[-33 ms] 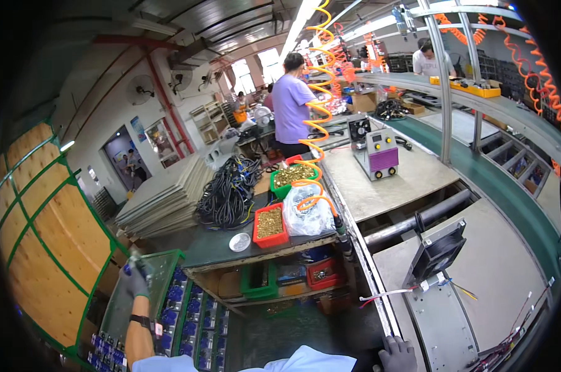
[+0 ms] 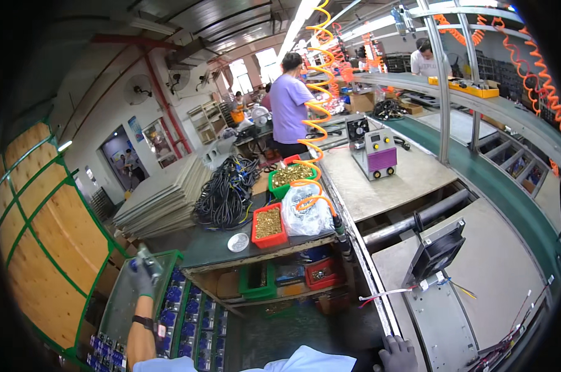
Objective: Assembling electronic components, fans, and circuit boards into a metal housing on a factory assembly line.
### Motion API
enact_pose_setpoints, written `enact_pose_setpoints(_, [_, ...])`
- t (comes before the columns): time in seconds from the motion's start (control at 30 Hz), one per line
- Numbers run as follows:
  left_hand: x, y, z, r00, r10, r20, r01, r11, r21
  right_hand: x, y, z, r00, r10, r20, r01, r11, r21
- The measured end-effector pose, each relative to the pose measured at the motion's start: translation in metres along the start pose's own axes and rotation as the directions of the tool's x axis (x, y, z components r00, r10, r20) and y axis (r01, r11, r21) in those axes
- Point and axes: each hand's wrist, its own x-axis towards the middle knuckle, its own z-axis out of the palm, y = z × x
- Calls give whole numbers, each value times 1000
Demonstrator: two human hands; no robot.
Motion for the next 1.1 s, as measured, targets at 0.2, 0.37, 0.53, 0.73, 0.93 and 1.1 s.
enact_pose_setpoints(0.2, [-169, 165, 51, 507, 763, 402, -536, 644, -546, 5, -16, -10, 983, 146, 107, -142, 989, -43])
enact_pose_setpoints(0.37, [-272, 244, 55, -313, 930, 192, -371, 66, -926, 0, -46, -30, 909, 353, -221, -374, 926, -61])
enact_pose_setpoints(0.53, [-386, 254, 53, -368, 784, -500, 30, -527, -849, -18, -86, -57, 630, 442, -638, -529, 846, 64])
enact_pose_setpoints(0.73, [-502, 268, 63, -310, 643, -700, 350, -608, -713, 14, -81, -52, 738, 345, -580, -520, 838, -163])
enact_pose_setpoints(0.93, [-547, 262, 80, -373, 610, -699, 383, -585, -715, 37, -35, -37, 786, 455, -417, -607, 698, -381])
enact_pose_setpoints(1.1, [-556, 257, 90, -315, 638, -703, 430, -564, -705, 47, -6, -27, 760, 495, -422, -616, 757, -220])
